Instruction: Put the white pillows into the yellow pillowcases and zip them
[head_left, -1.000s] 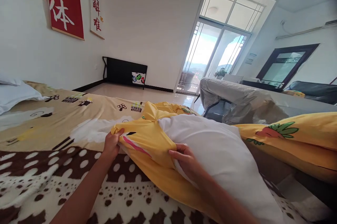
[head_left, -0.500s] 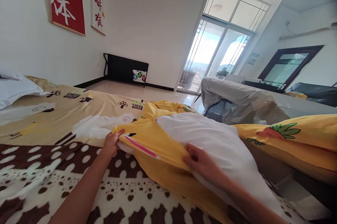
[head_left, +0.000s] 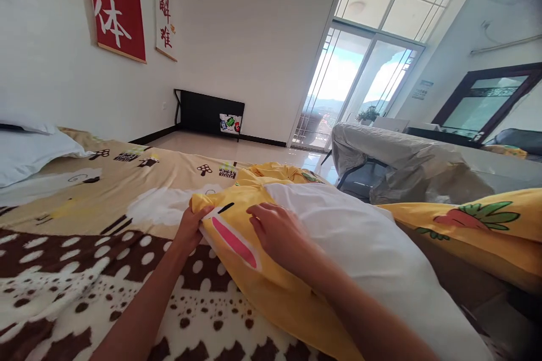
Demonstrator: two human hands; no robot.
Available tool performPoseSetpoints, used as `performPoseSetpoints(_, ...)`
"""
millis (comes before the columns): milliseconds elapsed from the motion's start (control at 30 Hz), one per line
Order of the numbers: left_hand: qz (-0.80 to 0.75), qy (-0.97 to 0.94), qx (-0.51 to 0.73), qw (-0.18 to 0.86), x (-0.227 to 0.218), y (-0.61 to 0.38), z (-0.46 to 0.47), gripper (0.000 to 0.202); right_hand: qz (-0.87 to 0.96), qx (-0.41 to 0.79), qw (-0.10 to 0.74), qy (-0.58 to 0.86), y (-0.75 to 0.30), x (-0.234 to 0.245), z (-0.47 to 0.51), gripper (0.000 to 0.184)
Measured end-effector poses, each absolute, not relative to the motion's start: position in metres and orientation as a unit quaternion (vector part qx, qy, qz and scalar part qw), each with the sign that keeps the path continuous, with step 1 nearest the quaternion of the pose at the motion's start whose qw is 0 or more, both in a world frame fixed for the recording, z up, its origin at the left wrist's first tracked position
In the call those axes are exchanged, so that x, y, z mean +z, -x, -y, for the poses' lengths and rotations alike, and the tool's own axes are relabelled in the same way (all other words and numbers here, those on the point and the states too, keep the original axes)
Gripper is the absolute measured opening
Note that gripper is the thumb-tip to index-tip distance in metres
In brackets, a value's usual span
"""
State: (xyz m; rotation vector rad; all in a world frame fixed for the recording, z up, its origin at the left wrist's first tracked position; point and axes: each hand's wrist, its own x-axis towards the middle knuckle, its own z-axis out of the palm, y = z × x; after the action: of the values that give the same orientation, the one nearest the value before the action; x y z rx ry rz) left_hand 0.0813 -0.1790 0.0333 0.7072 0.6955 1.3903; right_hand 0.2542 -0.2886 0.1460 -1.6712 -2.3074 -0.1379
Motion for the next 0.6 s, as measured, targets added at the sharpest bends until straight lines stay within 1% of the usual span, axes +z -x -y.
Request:
performPoseSetpoints(100, -0.302, -0.349, 0.627, 0.628, 0.049, -0.086, 0.192, 0.051, 0.833, -0.047, 0.127, 0.536, -0.229, 0.140, 0.252, 0.023)
performPoseSetpoints(200, -0.324, -0.383, 0.644, 0.578, 0.059, -0.092, 0.201, 0.049, 0.874, -0.046, 0.117, 0.469, -0.225, 0.137, 0.222, 0.019)
performPoseSetpoints(300, -0.367, -0.448, 0.674, 0.457, 0.061, -0.101, 0.210, 0.035, 0.899, -0.017, 0.092, 0.428, -0.232, 0.134, 0.210, 0.015)
performPoseSetpoints(367, -0.402, -0.478, 0.695, 0.356, 0.058, -0.109, 0.215, 0.020, 0.893, 0.001, 0.091, 0.441, -0.234, 0.127, 0.210, 0.013)
performPoseSetpoints(400, -0.417, -0.485, 0.702, 0.314, 0.057, -0.112, 0.218, 0.016, 0.887, 0.008, 0.097, 0.450, -0.234, 0.123, 0.211, 0.013)
performPoseSetpoints(467, -0.431, -0.500, 0.700, 0.272, 0.053, -0.117, 0.222, 0.020, 0.882, 0.024, 0.129, 0.453, -0.234, 0.117, 0.212, 0.022)
performPoseSetpoints(533, -0.429, -0.519, 0.690, 0.266, 0.050, -0.120, 0.225, 0.021, 0.889, 0.078, 0.138, 0.430, -0.236, 0.118, 0.210, 0.025)
performPoseSetpoints(600, -0.419, -0.532, 0.682, 0.275, 0.049, -0.120, 0.228, 0.019, 0.889, 0.188, 0.109, 0.404, -0.241, 0.123, 0.206, 0.021)
